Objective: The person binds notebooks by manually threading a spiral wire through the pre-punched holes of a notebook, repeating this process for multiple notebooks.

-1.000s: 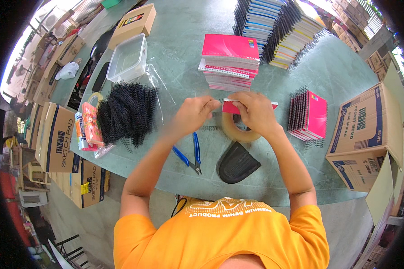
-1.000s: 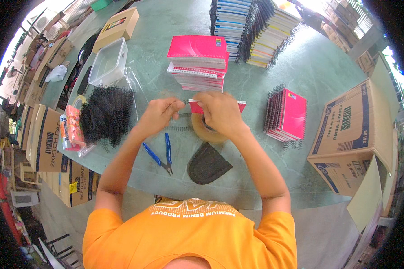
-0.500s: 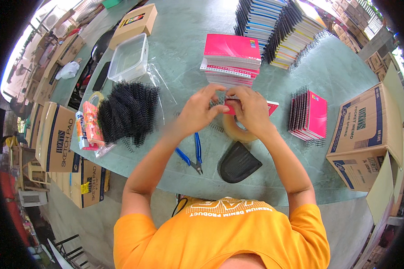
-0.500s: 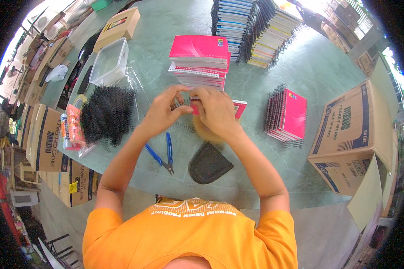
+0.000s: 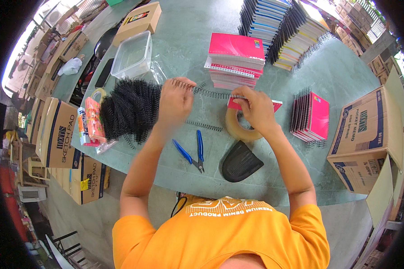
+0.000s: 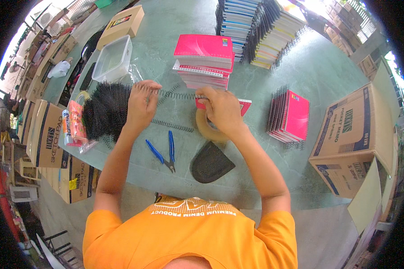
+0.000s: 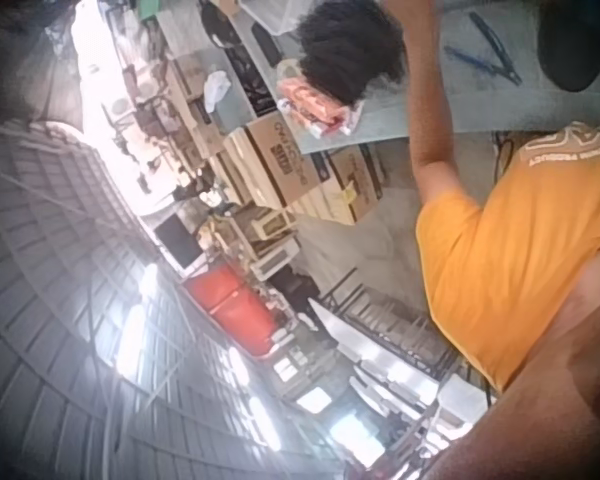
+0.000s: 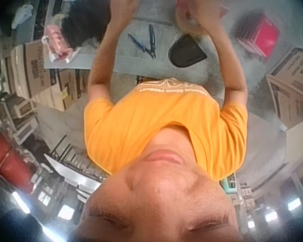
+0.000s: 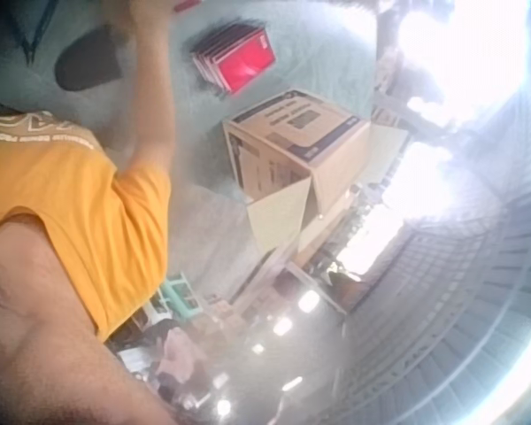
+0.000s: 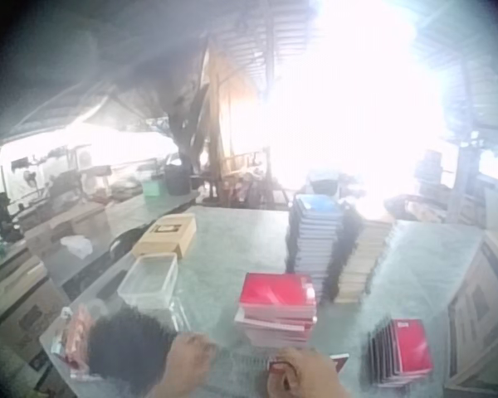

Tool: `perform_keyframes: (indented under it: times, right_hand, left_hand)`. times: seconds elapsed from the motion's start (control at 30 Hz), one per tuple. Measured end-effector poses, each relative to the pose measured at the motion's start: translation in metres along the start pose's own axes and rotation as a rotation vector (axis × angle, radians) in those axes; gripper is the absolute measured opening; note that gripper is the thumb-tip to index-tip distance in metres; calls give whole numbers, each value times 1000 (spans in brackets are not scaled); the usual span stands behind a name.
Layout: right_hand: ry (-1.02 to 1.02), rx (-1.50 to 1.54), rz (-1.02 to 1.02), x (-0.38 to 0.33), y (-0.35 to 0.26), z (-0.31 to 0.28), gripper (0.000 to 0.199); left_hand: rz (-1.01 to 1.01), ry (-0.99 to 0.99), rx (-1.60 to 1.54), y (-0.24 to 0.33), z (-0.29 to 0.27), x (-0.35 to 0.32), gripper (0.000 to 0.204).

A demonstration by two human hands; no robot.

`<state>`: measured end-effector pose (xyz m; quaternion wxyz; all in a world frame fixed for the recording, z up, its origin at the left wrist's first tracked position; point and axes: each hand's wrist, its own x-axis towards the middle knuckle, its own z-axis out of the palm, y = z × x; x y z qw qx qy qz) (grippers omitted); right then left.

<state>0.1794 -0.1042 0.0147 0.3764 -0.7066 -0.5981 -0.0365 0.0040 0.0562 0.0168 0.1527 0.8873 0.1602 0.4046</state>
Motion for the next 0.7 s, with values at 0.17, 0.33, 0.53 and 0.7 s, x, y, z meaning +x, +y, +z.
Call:
perform_keyframes:
  times: [0.17, 0.33, 0.53, 0.7]
  right_hand:
    - [-44, 94, 110, -4, -2, -5, 18]
    - [-35, 100, 61, -3, -4, -3, 20]
    - [-111, -91, 180, -13, -3, -32, 28]
    - [-158, 623, 499, -38, 51, -45, 35]
  left_hand:
    - [-170, 197, -221, 53, -40, 26, 10]
    - [201, -104, 76, 47, -12, 39, 16]
    - [-176, -475, -274, 38, 31, 20, 25]
    - [-353, -663, -260, 43, 10, 31, 22]
